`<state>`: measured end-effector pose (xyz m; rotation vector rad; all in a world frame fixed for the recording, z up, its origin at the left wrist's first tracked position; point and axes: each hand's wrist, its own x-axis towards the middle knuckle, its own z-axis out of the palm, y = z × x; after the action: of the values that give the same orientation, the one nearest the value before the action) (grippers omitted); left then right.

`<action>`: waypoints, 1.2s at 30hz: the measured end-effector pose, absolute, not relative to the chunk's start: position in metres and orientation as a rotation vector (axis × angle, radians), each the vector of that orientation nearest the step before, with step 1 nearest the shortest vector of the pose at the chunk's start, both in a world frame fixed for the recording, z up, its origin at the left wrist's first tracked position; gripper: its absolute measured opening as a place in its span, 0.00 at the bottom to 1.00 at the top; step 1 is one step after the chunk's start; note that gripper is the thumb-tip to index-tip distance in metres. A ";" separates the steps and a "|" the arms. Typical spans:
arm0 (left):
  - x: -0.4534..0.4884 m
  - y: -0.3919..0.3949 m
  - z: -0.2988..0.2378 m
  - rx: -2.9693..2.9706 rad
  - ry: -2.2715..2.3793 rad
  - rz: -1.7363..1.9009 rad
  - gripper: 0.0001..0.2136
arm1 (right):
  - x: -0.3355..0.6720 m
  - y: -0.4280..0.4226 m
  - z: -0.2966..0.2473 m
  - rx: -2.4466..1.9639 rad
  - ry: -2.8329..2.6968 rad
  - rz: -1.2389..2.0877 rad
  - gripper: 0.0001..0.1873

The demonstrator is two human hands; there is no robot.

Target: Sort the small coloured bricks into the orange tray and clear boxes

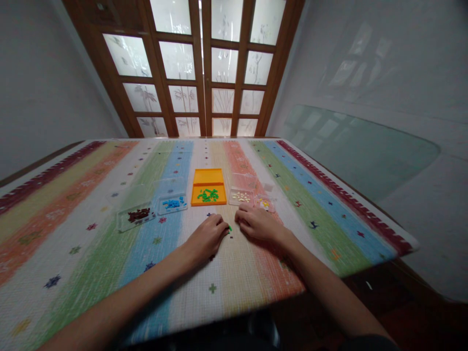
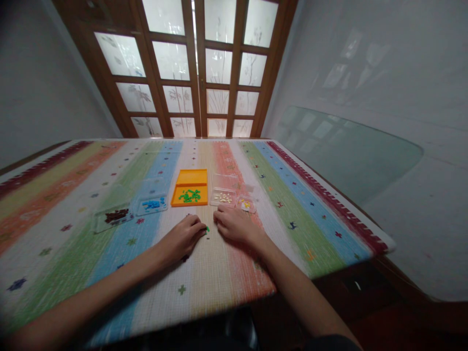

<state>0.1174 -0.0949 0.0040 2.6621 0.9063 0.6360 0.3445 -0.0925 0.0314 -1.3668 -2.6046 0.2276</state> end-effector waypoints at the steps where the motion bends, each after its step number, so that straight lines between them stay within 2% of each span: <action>1: 0.118 -0.095 0.004 2.671 0.909 0.632 0.10 | 0.344 -0.093 0.032 -1.364 -2.604 0.231 0.09; 11: 0.123 -0.088 0.005 2.786 0.942 0.520 0.09 | 0.344 -0.093 0.033 -1.364 -2.614 0.211 0.09; 19: 0.114 -0.088 0.010 2.667 0.933 0.671 0.08 | 0.344 -0.093 0.032 -1.353 -2.624 0.185 0.08; 25: 0.069 -0.092 0.027 2.493 1.019 0.843 0.07 | 0.343 -0.095 0.033 -1.374 -2.653 0.141 0.09; 36: -0.043 -0.086 0.052 2.350 1.585 0.947 0.14 | 0.343 -0.094 0.035 -1.365 -2.661 0.164 0.09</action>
<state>-0.0431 -0.0859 0.0525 2.3504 1.5855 0.9470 0.3432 -0.0942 0.0354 -1.3649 -2.6611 0.1642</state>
